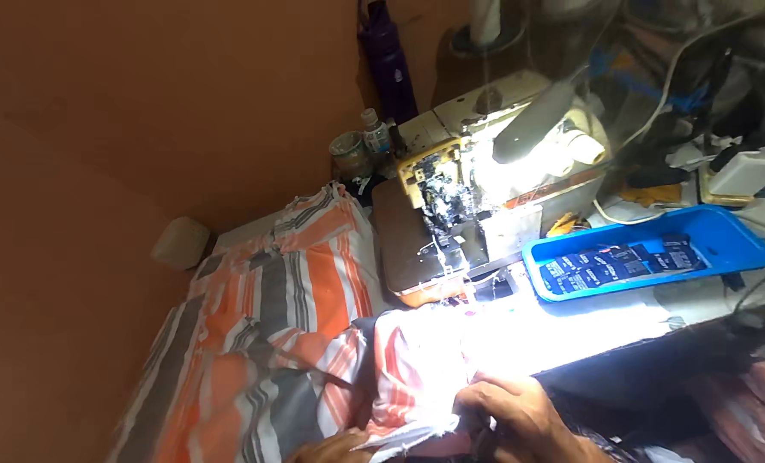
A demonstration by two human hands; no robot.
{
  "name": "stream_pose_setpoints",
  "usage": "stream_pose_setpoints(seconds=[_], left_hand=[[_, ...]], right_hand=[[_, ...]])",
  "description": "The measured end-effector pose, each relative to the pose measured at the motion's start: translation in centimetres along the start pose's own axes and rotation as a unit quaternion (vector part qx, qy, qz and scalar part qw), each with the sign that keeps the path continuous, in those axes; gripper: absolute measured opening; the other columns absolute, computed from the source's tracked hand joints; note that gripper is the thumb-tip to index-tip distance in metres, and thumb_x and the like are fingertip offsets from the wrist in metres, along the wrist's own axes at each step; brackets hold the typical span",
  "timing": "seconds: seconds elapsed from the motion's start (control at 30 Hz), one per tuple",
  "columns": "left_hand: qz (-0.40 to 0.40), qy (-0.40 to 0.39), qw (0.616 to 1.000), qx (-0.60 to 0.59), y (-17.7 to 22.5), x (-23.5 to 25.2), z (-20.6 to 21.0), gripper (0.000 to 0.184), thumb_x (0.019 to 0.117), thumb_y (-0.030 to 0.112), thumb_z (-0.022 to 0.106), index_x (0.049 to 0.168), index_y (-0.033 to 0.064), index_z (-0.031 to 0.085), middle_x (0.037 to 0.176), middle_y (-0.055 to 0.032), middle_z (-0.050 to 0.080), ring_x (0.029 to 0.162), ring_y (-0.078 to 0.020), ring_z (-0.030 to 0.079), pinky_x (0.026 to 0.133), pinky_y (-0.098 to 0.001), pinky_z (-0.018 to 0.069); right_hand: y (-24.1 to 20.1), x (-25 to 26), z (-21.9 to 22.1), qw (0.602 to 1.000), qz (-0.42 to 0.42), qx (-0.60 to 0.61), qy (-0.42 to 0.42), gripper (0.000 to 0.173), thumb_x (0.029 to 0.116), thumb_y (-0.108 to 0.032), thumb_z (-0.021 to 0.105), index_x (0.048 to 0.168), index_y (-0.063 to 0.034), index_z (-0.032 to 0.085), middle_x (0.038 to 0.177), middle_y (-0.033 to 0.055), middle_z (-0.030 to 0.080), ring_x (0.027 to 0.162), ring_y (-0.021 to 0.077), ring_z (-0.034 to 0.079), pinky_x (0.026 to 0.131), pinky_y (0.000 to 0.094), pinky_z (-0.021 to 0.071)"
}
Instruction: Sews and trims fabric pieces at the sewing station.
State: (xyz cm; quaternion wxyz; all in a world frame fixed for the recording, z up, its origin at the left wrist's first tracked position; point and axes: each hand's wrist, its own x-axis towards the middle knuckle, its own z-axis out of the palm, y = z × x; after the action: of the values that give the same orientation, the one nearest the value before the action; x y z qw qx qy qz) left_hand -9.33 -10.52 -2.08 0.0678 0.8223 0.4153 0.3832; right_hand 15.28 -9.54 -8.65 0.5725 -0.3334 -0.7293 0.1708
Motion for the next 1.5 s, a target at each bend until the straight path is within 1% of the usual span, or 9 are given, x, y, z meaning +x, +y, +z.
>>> stream_pose_setpoints(seconds=[0.2,0.3,0.47,0.93,1.07,1.2,1.33,1.4,1.5], left_hand=[[-0.053,-0.012,0.974,-0.221,1.9,5.9,4.6,0.021,0.0959,0.007,0.066,0.114,0.0159,0.06,0.105,0.0173,0.07,0.098,0.0085,0.064,0.088,-0.0144,0.0542],[-0.011,-0.057,0.979,-0.193,2.8,9.2,10.2,0.013,0.0881,0.0,0.065,0.1,-0.0059,0.068,0.092,-0.0045,0.073,0.085,0.001,0.067,0.081,-0.0144,0.0542],[-0.002,-0.183,0.975,-0.128,2.3,11.4,17.3,0.012,0.0852,0.004,0.069,0.095,-0.0023,0.073,0.087,-0.0123,0.072,0.079,-0.0178,0.07,0.076,-0.0296,0.0567],[-0.019,-0.238,0.971,-0.013,2.7,11.9,18.6,0.012,0.0879,0.007,0.07,0.093,-0.0024,0.075,0.09,-0.0176,0.072,0.087,-0.0308,0.071,0.081,-0.0429,0.0557],[-0.022,-0.226,0.974,-0.021,2.5,11.6,19.0,0.016,0.0903,0.009,0.065,0.093,-0.0042,0.073,0.088,-0.0198,0.07,0.087,-0.0332,0.07,0.08,-0.0446,0.0548],[-0.055,-0.11,0.982,-0.143,2.4,10.6,18.1,0.013,0.0861,0.004,0.064,0.092,-0.004,0.072,0.083,-0.0109,0.07,0.075,-0.0134,0.067,0.072,-0.0252,0.0544],[-0.134,-0.117,0.873,-0.454,3.1,10.2,12.6,0.017,0.0896,-0.001,0.065,0.106,-0.0012,0.064,0.089,0.0066,0.068,0.073,0.0053,0.062,0.065,-0.0118,0.0537],[-0.096,-0.112,0.852,-0.502,1.9,9.8,10.4,0.012,0.0985,0.016,0.065,0.107,0.0097,0.07,0.09,0.012,0.072,0.072,0.0076,0.064,0.064,-0.0106,0.0543],[0.031,-0.153,0.899,-0.409,-0.5,9.8,8.7,0.037,0.1044,0.039,0.054,0.116,0.0082,0.072,0.114,0.0023,0.072,0.11,0.001,0.062,0.098,-0.0189,0.0492]], right_hand=[[-2.0,-3.5,-0.6,0.962,0.211,0.169,0.031,0.012,0.0911,0.001,0.061,0.095,0.0113,0.067,0.086,0.0178,0.068,0.082,0.0082,0.063,0.077,0.0159,0.0499],[-2.7,-4.5,-0.5,0.889,0.382,0.231,0.1,0.012,0.0898,0.005,0.057,0.095,0.0084,0.067,0.087,0.0023,0.068,0.079,-0.0051,0.061,0.074,0.0137,0.051],[-2.3,-4.4,-1.6,0.798,0.499,0.277,0.194,0.013,0.0927,0.005,0.053,0.095,-0.0058,0.06,0.071,-0.0117,0.06,0.06,-0.0063,0.055,0.059,0.0144,0.0472],[-1.1,-4.0,-2.5,0.776,0.52,0.292,0.204,0.013,0.0927,0.003,0.051,0.092,-0.008,0.058,0.065,-0.0137,0.052,0.051,-0.0079,0.043,0.05,0.0117,0.0372],[-0.7,-4.2,-2.0,0.791,0.483,0.278,0.252,0.008,0.0962,-0.005,0.054,0.092,-0.011,0.057,0.065,-0.0147,0.052,0.051,-0.0083,0.044,0.049,0.011,0.0383],[-0.3,-3.6,-1.8,0.853,0.43,0.177,0.237,0.021,0.0843,-0.011,0.074,0.099,-0.0047,0.06,0.072,-0.0121,0.064,0.06,-0.0059,0.061,0.058,0.0146,0.0542],[-0.1,-2.6,-1.4,0.931,0.27,0.068,0.237,0.007,0.0878,-0.007,0.07,0.091,-0.0001,0.07,0.078,-0.0051,0.071,0.072,-0.0104,0.063,0.068,0.0096,0.0533],[-0.4,-1.4,-2.2,0.975,0.124,0.042,0.177,0.008,0.0952,-0.009,0.068,0.097,-0.0014,0.068,0.085,0.0008,0.071,0.081,-0.0068,0.064,0.077,0.0083,0.0517],[-1.2,1.5,-3.0,0.995,-0.054,-0.015,0.077,0.011,0.0994,-0.01,0.062,0.102,-0.0049,0.071,0.08,0.0066,0.065,0.075,0.0087,0.061,0.073,0.0131,0.0486]])
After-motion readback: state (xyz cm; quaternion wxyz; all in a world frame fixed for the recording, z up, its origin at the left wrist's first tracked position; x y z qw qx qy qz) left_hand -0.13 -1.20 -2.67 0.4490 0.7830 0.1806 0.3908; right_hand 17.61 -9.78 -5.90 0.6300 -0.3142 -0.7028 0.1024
